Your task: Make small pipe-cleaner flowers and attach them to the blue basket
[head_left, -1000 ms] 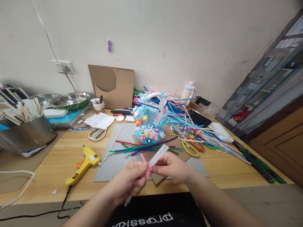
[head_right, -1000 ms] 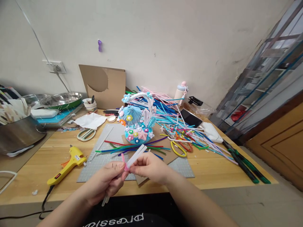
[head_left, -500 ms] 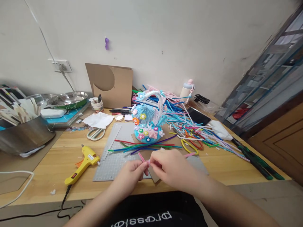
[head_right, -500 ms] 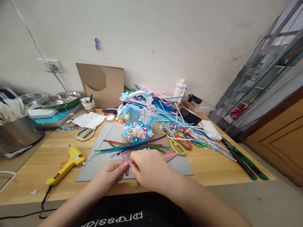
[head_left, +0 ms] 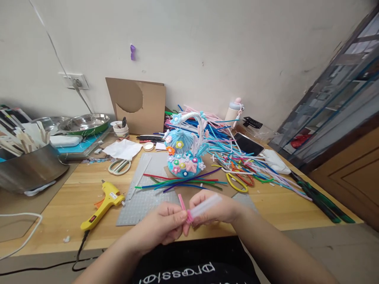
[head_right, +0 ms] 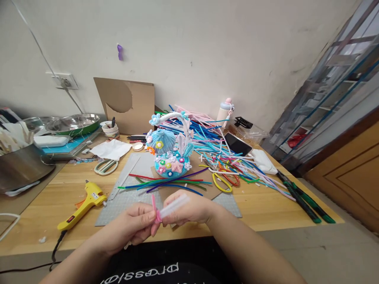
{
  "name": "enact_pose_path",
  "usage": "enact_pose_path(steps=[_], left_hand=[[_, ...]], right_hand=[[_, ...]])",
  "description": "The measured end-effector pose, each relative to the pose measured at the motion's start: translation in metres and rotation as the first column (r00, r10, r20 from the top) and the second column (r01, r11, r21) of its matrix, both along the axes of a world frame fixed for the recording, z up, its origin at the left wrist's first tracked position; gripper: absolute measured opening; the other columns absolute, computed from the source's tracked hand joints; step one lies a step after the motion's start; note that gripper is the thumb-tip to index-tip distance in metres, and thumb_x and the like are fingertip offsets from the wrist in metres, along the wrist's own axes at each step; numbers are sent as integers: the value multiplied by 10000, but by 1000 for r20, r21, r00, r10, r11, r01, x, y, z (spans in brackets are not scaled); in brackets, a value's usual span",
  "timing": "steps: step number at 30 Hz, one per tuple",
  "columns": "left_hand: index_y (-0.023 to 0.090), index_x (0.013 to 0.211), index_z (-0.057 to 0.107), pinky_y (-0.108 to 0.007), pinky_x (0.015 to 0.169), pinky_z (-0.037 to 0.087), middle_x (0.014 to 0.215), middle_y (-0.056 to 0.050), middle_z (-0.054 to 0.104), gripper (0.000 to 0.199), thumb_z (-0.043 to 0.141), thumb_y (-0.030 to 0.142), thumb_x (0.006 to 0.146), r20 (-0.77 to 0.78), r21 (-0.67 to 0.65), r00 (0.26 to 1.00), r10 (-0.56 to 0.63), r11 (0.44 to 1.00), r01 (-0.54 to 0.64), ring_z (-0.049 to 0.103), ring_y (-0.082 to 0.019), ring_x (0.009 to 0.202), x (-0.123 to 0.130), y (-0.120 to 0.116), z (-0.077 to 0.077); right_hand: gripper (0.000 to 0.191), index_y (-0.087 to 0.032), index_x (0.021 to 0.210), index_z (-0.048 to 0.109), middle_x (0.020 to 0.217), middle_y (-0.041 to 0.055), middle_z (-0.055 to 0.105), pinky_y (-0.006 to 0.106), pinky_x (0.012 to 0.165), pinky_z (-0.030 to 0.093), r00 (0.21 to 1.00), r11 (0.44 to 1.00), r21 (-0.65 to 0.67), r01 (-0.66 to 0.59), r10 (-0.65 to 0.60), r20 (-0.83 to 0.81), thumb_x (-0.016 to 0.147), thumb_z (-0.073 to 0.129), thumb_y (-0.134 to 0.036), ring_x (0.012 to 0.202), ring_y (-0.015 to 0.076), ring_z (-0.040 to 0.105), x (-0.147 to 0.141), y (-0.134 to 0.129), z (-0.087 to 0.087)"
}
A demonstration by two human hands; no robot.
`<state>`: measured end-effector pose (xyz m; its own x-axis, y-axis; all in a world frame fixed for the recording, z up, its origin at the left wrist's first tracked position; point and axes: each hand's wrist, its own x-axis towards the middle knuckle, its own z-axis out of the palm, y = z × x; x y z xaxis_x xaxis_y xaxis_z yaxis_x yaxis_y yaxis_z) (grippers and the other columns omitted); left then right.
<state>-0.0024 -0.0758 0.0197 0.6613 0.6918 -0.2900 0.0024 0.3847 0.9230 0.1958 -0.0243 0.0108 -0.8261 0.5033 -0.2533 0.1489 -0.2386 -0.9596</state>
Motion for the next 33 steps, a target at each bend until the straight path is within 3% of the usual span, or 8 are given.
enact_pose_path(steps=[6,11,17,20,23,26,30,33], left_hand=[[162,692,650,-226,512,279,560,26,487,406,460,467,880,-513,318,853,-98,901,295,406,-101,517,-2,3,8],[171,675,632,-251,541,282,592,-1,568,433,409,480,883,-669,466,719,190,860,206,482,-149,570,-1,5,-7],[166,641,559,-240,548,301,541,28,470,432,417,508,862,-446,491,793,415,854,-171,432,-135,555,5,11,-18],[177,648,516,-216,434,193,437,88,305,436,450,573,817,-257,284,871,419,894,-346,251,-87,415,8,11,-19],[190,661,483,-211,377,95,388,118,252,415,489,583,795,-101,64,925,366,930,-361,120,-60,357,8,8,-14],[187,648,487,-213,366,70,392,115,254,419,512,578,798,-24,-7,970,242,970,-242,102,-53,353,4,4,-5],[155,665,599,-214,417,191,468,58,387,432,508,544,830,-209,144,964,-165,970,197,286,-74,417,0,5,5],[168,670,637,-229,484,266,525,31,468,410,483,496,861,-506,291,842,-187,882,370,386,-100,483,0,7,5]], right_hand=[[124,-139,756,623,595,-55,507,194,525,335,927,940,108,-323,291,239,720,640,-257,540,67,425,-2,17,15],[52,-171,681,607,605,-41,563,212,492,244,872,662,716,-221,-194,449,720,584,-197,542,84,436,-8,-5,35],[145,-167,686,573,624,-13,569,247,552,243,831,372,928,16,-521,194,819,515,-178,588,109,450,-15,-31,23],[164,-158,724,600,658,-1,574,238,562,288,851,495,830,258,-523,48,849,510,-213,601,108,460,-16,-32,11],[221,-139,709,597,585,-24,509,215,496,283,878,758,482,440,-477,-51,809,601,-336,518,81,393,-14,-24,1],[336,-124,729,607,488,-79,406,195,410,191,963,966,40,257,-252,-95,713,697,-448,410,39,262,-9,-9,-10],[347,-120,695,605,529,-64,506,174,413,230,982,968,-171,-184,190,21,599,786,-399,423,31,355,-4,17,-17],[251,-115,714,638,613,-32,592,180,502,342,908,926,-25,-377,374,189,641,741,-332,541,65,480,-4,27,-2]])
